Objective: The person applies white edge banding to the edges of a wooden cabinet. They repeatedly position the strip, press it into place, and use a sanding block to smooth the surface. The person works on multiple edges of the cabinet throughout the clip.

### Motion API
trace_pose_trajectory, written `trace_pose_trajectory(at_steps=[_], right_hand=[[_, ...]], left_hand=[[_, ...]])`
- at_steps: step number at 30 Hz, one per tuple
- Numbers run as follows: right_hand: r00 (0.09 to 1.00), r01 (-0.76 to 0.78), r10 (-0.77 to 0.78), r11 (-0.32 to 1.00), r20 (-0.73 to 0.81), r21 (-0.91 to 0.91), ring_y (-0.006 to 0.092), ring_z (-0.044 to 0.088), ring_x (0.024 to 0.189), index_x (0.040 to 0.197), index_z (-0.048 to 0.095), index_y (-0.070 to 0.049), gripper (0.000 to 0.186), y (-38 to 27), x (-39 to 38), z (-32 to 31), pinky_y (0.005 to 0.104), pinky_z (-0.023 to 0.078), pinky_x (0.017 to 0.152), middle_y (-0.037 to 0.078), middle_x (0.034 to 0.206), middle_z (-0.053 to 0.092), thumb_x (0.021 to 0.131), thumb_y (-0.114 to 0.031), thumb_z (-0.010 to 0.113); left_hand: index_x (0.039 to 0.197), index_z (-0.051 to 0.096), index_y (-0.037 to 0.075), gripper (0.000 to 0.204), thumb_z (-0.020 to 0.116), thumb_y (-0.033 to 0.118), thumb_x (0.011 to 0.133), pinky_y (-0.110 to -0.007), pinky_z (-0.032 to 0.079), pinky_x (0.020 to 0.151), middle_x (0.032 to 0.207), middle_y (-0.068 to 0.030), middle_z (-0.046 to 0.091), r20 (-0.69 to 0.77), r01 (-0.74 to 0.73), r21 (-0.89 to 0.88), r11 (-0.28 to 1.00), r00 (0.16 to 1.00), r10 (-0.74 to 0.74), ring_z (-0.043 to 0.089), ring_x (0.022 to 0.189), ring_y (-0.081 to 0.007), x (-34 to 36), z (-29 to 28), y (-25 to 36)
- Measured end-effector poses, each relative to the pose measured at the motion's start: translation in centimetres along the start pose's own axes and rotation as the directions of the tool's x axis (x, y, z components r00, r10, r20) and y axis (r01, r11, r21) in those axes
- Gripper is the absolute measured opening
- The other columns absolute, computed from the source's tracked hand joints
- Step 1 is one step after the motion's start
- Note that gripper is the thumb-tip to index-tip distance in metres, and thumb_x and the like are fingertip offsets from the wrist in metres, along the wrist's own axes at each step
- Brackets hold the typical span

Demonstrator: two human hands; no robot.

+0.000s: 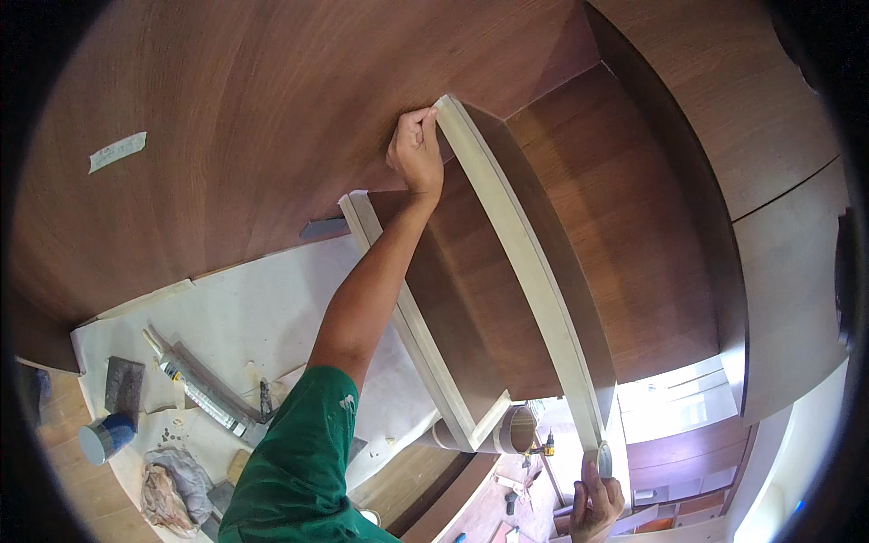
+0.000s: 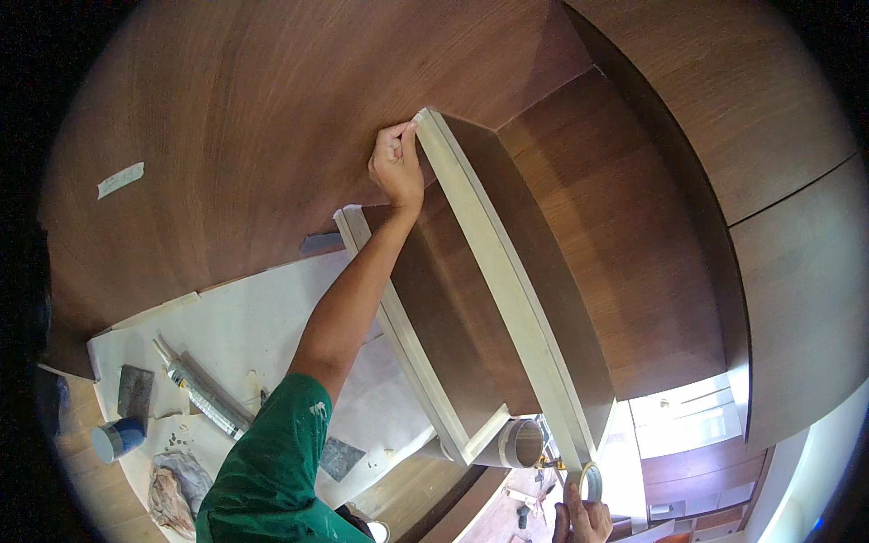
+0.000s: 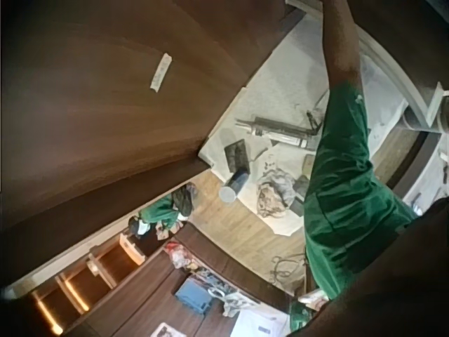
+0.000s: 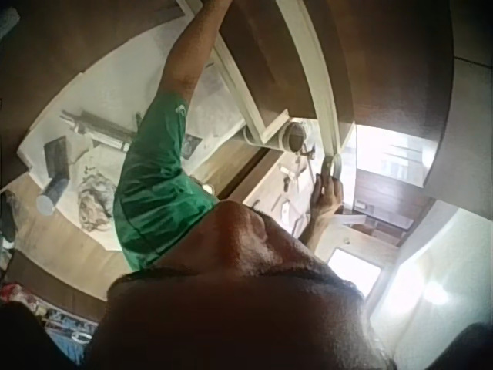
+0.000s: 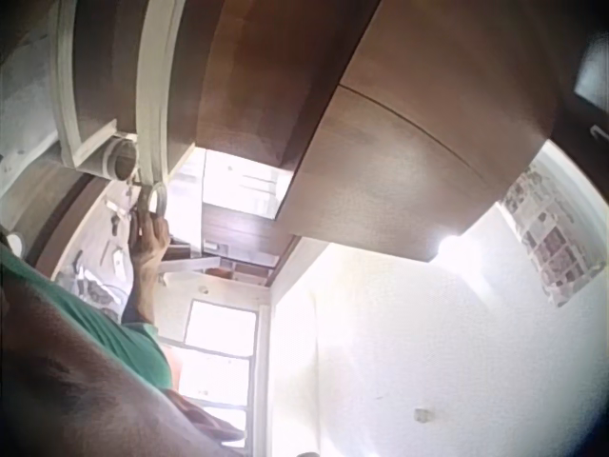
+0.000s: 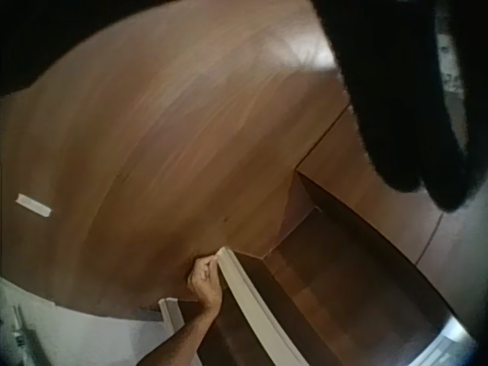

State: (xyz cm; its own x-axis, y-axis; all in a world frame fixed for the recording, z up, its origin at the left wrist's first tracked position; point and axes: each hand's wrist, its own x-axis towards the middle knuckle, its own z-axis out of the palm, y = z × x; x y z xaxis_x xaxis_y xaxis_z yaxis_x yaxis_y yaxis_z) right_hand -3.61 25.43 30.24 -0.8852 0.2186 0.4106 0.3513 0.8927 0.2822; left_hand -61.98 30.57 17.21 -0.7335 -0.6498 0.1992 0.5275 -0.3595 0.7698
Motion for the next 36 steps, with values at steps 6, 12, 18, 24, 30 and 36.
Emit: trace_pose_trajectory(at_steps=[6, 12, 18, 24, 30, 36], right_hand=[[1.000, 0.017, -0.017, 1.000, -0.024, -0.010, 0.0343, 0.060, 0.070, 0.125, 0.073, -0.006, 0.034, 0.6, -0.4, 0.5, 0.0447, 0.050, 0.062, 0.017, 0.085, 0.065, 0.092, -0.006, 0.073], [0.999, -0.036, 0.035, 0.997, -0.015, -0.061, 0.0317, 0.063, 0.072, 0.129, 0.072, -0.008, 0.036, 1.5, -2.5, 0.5, 0.0426, 0.051, 0.063, 0.016, 0.089, 0.067, 0.093, -0.006, 0.071], [1.000, 0.014, -0.013, 0.995, 0.012, -0.097, 0.0317, 0.068, 0.078, 0.123, 0.072, 0.004, 0.031, 1.6, -2.6, 0.5, 0.0411, 0.055, 0.068, 0.018, 0.109, 0.077, 0.093, -0.005, 0.071], [0.997, -0.069, 0.068, 0.997, -0.020, -0.024, 0.0313, 0.068, 0.077, 0.121, 0.073, 0.004, 0.029, 1.2, -2.5, 0.9, 0.0407, 0.055, 0.069, 0.019, 0.109, 0.077, 0.092, -0.003, 0.072], [0.998, -0.005, 0.005, 1.000, -0.062, -0.007, 0.0308, 0.067, 0.075, 0.122, 0.072, 0.004, 0.032, 0.6, -1.7, 1.1, 0.0394, 0.054, 0.066, 0.019, 0.110, 0.076, 0.091, -0.002, 0.072], [0.998, -0.031, 0.030, 1.000, -0.051, -0.005, 0.0322, 0.066, 0.074, 0.123, 0.071, 0.005, 0.031, 0.5, -1.9, 1.1, 0.0413, 0.054, 0.066, 0.019, 0.114, 0.075, 0.093, -0.002, 0.070]], left_hand=[[0.090, 0.073, 0.007, 0.011, 0.076, 0.017, 0.093, -0.033, 0.041, 0.056, 0.062, -0.0040, 0.052, -0.045, -0.050, -0.031, 0.998, 0.998, 0.048, 0.047, 0.055, -0.0147, -0.1, 0.5, -0.2], [0.091, 0.073, 0.006, 0.011, 0.075, 0.017, 0.094, -0.030, 0.043, 0.056, 0.063, -0.0024, 0.055, -0.119, -0.068, -0.174, 0.982, 0.992, 0.048, 0.049, 0.056, -0.0118, 0.4, 0.9, -0.4], [0.089, 0.073, 0.009, 0.012, 0.078, 0.020, 0.090, -0.036, 0.048, 0.059, 0.068, -0.0068, 0.064, -0.103, -0.142, -0.041, 0.989, 0.985, 0.137, 0.059, 0.058, -0.0221, 0.9, 0.2, -0.3], [0.086, 0.071, 0.010, 0.013, 0.078, 0.021, 0.090, -0.037, 0.047, 0.056, 0.068, -0.0065, 0.064, -0.088, -0.164, -0.020, 0.986, 0.983, 0.162, 0.061, 0.058, -0.0243, 0.6, 0.3, -0.6], [0.089, 0.074, 0.010, 0.012, 0.079, 0.021, 0.090, -0.035, 0.044, 0.055, 0.062, -0.0054, 0.057, -0.106, -0.211, -0.057, 0.976, 0.973, 0.205, 0.054, 0.054, -0.0195, 0.9, 0.5, -1.0], [0.088, 0.074, 0.010, 0.011, 0.079, 0.020, 0.090, -0.036, 0.044, 0.055, 0.064, -0.0058, 0.060, -0.128, -0.216, -0.048, 0.975, 0.970, 0.209, 0.055, 0.054, -0.0192, 0.6, 1.0, -1.4]])
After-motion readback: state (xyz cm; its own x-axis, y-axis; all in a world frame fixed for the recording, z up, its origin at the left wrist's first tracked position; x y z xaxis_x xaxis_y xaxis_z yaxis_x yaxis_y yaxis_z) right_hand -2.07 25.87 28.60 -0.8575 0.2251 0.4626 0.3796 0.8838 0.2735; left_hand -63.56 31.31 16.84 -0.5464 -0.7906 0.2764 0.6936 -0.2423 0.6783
